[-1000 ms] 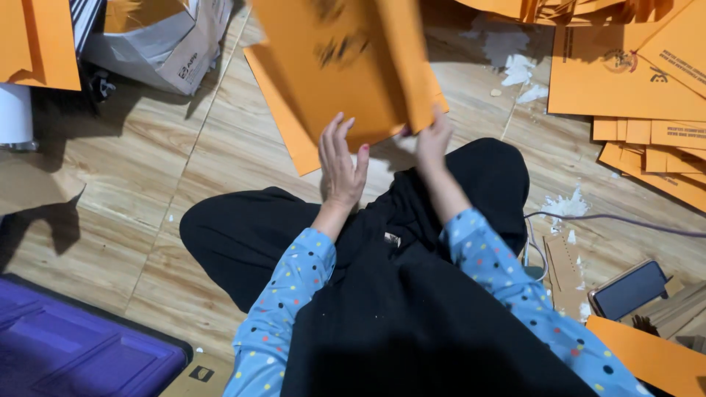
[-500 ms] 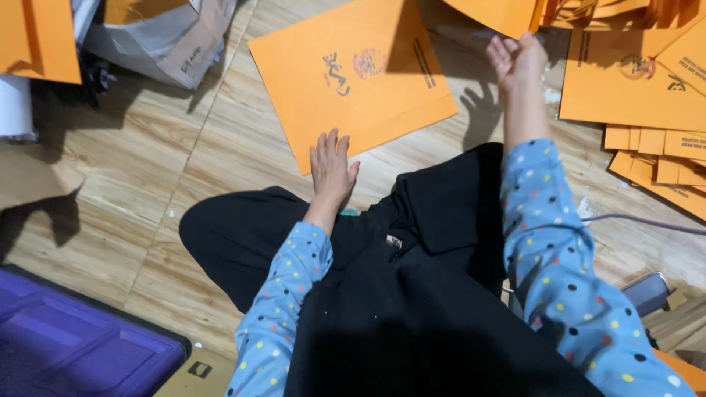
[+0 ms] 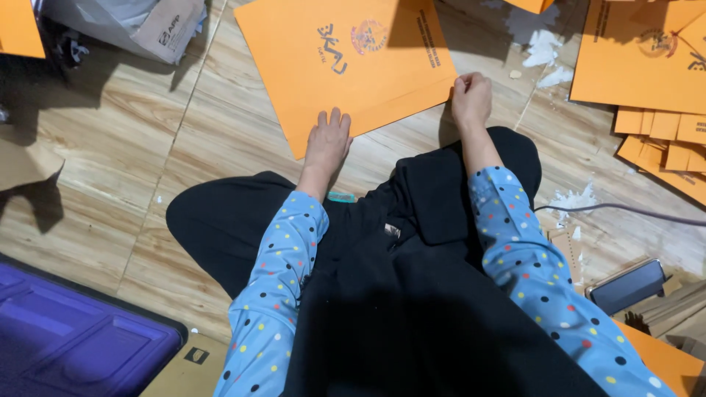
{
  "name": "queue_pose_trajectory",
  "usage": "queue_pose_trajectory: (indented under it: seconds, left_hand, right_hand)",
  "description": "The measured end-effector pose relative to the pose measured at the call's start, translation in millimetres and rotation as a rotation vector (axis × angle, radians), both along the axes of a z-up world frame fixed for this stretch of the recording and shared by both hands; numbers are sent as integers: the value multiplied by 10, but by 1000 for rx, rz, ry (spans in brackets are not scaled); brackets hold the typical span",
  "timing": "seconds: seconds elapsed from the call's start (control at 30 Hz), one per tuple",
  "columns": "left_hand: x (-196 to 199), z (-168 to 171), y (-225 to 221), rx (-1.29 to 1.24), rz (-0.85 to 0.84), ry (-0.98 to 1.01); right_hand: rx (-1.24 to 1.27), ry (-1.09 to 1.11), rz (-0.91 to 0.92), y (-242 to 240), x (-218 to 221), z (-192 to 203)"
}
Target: Applying glue to the flaps of orange envelopes and folding them closed
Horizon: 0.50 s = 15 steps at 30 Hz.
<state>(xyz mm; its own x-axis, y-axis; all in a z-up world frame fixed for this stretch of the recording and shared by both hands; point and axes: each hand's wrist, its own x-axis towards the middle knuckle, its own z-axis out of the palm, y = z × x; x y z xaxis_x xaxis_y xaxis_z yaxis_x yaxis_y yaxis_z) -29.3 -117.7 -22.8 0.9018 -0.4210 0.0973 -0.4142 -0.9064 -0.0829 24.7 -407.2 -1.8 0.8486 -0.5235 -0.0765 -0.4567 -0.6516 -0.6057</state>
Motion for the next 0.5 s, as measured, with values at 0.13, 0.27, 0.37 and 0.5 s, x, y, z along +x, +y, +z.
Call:
queue_pose_trajectory:
  seconds: [0.13,0.27,0.37,0.5]
  left_hand:
    - [-3,94,-5,-12,-2,33]
    - [-10,84,-39,33,23,22]
    - [-38,100,-54,68,52,-39]
    - [-22,-67,-62,56,10,-336]
  right_hand:
    - [-61,-92,29,139,-119,304]
    - [419,-230,-51,92,-67,207]
    - [998,-223,-273,29,-17,233]
    - [1053,-176,-383,41,-43,296]
